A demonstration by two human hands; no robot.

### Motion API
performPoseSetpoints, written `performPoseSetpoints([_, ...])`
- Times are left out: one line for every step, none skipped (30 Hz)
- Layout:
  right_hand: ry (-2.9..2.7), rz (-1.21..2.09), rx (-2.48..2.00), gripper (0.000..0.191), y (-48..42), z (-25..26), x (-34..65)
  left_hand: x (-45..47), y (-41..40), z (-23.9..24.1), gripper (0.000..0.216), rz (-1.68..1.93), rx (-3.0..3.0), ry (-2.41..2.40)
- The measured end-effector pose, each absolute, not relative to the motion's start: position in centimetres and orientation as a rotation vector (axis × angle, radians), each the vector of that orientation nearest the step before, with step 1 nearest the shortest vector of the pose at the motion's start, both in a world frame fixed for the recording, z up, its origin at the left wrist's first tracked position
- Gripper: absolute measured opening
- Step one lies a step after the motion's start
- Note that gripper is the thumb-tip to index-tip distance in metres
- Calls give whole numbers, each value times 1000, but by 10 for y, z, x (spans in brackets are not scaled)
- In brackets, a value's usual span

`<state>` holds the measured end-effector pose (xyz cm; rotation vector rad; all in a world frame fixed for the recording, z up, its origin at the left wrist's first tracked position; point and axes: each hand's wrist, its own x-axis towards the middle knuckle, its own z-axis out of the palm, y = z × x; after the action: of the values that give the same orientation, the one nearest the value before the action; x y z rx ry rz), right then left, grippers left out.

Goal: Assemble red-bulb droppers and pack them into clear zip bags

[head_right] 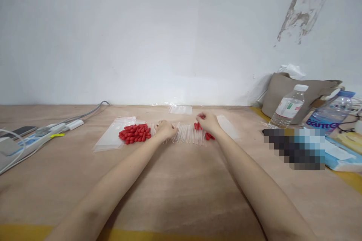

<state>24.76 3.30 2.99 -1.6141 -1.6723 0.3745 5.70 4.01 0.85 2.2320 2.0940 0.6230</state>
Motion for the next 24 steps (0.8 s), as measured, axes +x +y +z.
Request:
performPoseSetpoints([-1671,397,-1524,14,30,29,241,54,37,10,23,646,2261,2070])
performPoseSetpoints([-1673,420,-1437,12,26,26,235,49,32,12,23,674,2300,2035])
performPoseSetpoints([-1682,440,-1361,12,22,22,228,43,26,13,22,706,2348,1986])
performPoseSetpoints([-1702,454,-1298,13,17,16,223,35,18,14,19,736,2408,1924])
performPoseSetpoints([-1725,460,-1238,15,12,10,218,25,10,14,17,754,2463,1859])
performPoseSetpoints([-1753,456,-1178,16,6,4,214,15,2,12,16,773,2524,1784])
performPoseSetpoints([-1787,443,-1115,17,0,-3,210,5,-6,9,17,803,2642,1685])
performPoseSetpoints([-1830,415,-1053,17,-6,-9,207,-4,-14,5,18,827,2744,1651])
performPoseSetpoints([-1883,375,-996,18,-12,-15,205,-12,-20,1,19,843,2828,1634])
performPoseSetpoints([-1946,330,-952,20,-18,-19,203,-18,-25,-4,18,859,2895,1583])
performPoseSetpoints([-2005,279,-926,20,-22,-23,202,-23,-28,-9,18,907,2944,1526])
performPoseSetpoints([-2055,227,-917,21,-26,-26,201,-25,-31,-14,18,960,2984,1450])
performPoseSetpoints([-2091,175,-927,21,-29,-28,200,-27,-32,-18,19,1008,3019,1368])
performPoseSetpoints([-2109,127,-948,21,-31,-29,199,-27,-32,-21,22,1045,3053,1290])
performPoseSetpoints([-2117,90,-973,21,-32,-30,199,-27,-32,-23,25,1060,3088,1224])
performPoseSetpoints([-2117,63,-994,21,-33,-30,199,-26,-31,-24,27,1059,3121,1176])
performPoseSetpoints([-2116,55,-1007,20,-33,-29,199,-25,-31,-25,29,1048,3149,1146])
performPoseSetpoints([-2115,67,-1011,20,-33,-29,199,-25,-30,-26,30,1032,3166,1131])
performPoseSetpoints([-2112,95,-1006,20,-34,-28,200,-25,-30,-26,31,1021,3173,1129])
performPoseSetpoints([-2106,130,-996,20,-34,-26,200,-25,-29,-26,31,1018,3172,1132])
performPoseSetpoints([-2097,170,-985,19,-35,-25,200,-26,-29,-26,31,1019,3168,1136])
performPoseSetpoints([-2089,210,-977,19,-36,-24,199,-26,-30,-25,30,1019,3166,1139])
performPoseSetpoints([-2081,246,-973,19,-37,-23,199,-26,-30,-25,30,1021,3168,1140])
performPoseSetpoints([-2075,276,-972,18,-38,-23,199,-26,-30,-25,29,1025,3173,1138])
